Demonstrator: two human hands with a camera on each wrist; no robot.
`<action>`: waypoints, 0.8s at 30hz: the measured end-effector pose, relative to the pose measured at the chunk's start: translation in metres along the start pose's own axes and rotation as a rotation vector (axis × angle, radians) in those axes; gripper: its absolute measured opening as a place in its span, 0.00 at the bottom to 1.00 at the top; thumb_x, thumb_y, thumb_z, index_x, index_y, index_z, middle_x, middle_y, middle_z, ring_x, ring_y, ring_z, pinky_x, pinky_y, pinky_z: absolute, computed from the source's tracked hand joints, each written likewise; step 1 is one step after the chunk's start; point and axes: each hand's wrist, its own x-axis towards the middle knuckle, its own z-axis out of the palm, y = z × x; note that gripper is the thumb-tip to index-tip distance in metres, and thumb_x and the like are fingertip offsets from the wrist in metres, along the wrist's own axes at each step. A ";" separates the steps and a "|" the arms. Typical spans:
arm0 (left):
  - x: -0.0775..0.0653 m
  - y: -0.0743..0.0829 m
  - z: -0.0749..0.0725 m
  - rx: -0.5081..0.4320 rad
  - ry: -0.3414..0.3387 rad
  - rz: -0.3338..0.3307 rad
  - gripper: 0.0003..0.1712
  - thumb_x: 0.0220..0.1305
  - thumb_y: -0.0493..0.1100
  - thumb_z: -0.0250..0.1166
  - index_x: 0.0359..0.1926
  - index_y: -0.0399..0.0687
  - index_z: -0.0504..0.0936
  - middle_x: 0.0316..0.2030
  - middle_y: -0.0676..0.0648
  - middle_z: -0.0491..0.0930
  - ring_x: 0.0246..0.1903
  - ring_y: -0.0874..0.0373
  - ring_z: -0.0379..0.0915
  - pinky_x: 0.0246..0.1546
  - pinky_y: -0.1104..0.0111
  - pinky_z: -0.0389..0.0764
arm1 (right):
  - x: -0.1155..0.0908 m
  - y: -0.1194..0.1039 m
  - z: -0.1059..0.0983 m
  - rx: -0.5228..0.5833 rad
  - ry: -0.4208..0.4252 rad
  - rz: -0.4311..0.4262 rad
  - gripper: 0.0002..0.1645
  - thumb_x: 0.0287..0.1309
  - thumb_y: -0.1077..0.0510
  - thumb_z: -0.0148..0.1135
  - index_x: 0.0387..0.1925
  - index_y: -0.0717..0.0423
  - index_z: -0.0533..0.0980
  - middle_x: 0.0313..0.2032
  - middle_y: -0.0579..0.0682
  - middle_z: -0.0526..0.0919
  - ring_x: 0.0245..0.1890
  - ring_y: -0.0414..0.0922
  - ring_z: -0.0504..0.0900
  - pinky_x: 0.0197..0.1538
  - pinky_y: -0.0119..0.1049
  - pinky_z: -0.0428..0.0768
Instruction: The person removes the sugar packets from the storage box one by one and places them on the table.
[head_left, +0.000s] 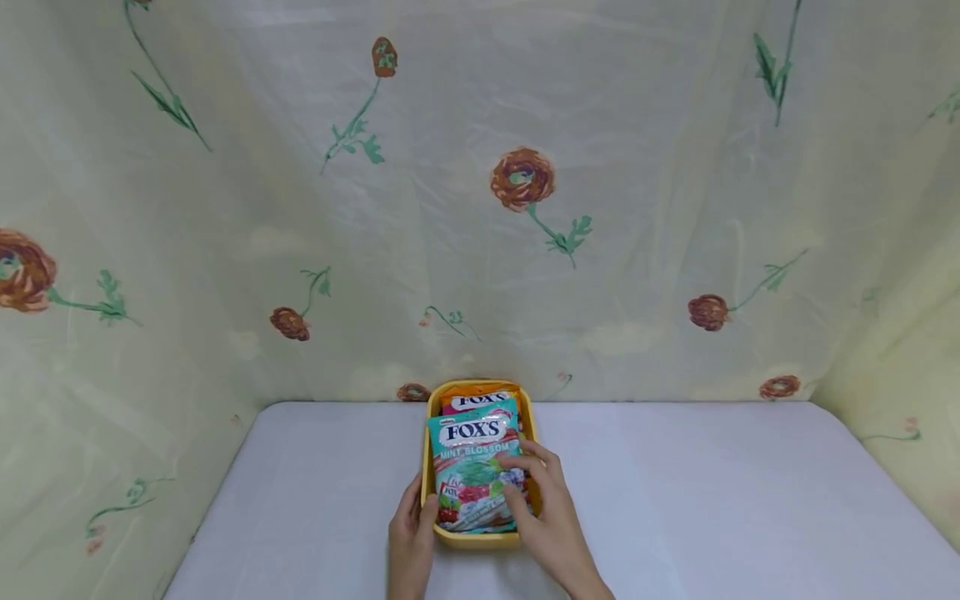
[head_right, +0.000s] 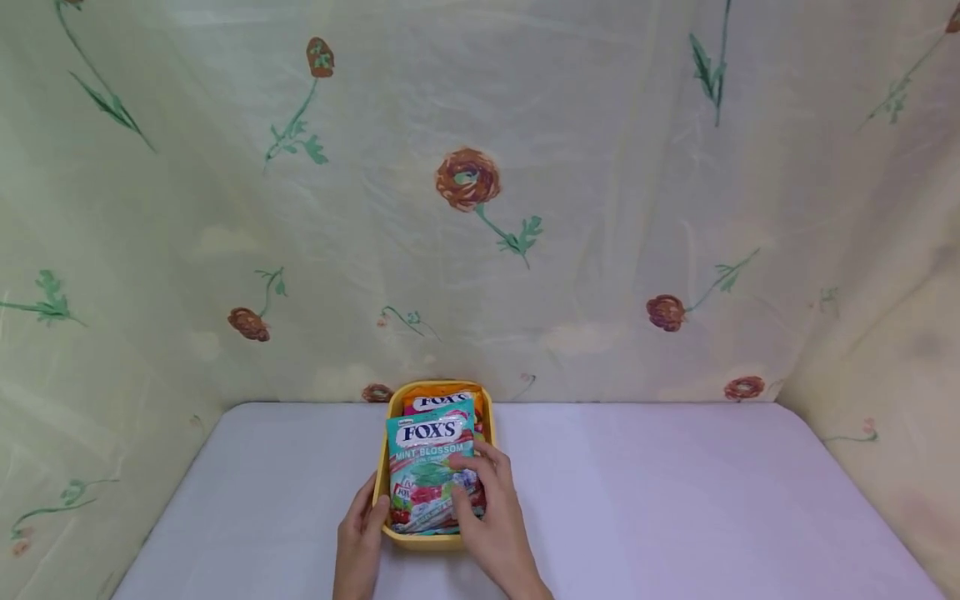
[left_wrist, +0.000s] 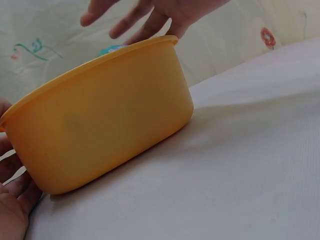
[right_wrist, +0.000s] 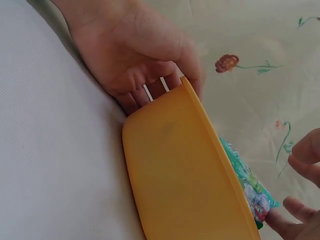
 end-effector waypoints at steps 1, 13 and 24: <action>0.000 0.000 0.000 -0.002 0.002 0.007 0.39 0.66 0.62 0.52 0.68 0.42 0.62 0.68 0.37 0.62 0.68 0.42 0.58 0.66 0.53 0.65 | 0.001 0.000 0.000 0.009 0.001 -0.003 0.15 0.60 0.61 0.57 0.48 0.42 0.76 0.67 0.47 0.60 0.69 0.53 0.58 0.68 0.58 0.64; 0.001 0.000 -0.001 -0.001 0.007 0.030 0.36 0.67 0.58 0.53 0.67 0.40 0.62 0.67 0.36 0.62 0.67 0.42 0.58 0.65 0.55 0.66 | 0.006 0.002 -0.006 0.192 -0.122 0.042 0.14 0.62 0.62 0.55 0.50 0.50 0.74 0.71 0.58 0.55 0.70 0.57 0.57 0.67 0.44 0.68; -0.002 0.001 0.000 -0.005 0.011 0.039 0.35 0.67 0.57 0.53 0.67 0.39 0.63 0.67 0.35 0.62 0.67 0.42 0.59 0.65 0.55 0.66 | 0.005 0.006 -0.009 -0.040 -0.243 -0.088 0.25 0.60 0.58 0.59 0.57 0.35 0.68 0.70 0.53 0.61 0.71 0.57 0.56 0.67 0.58 0.64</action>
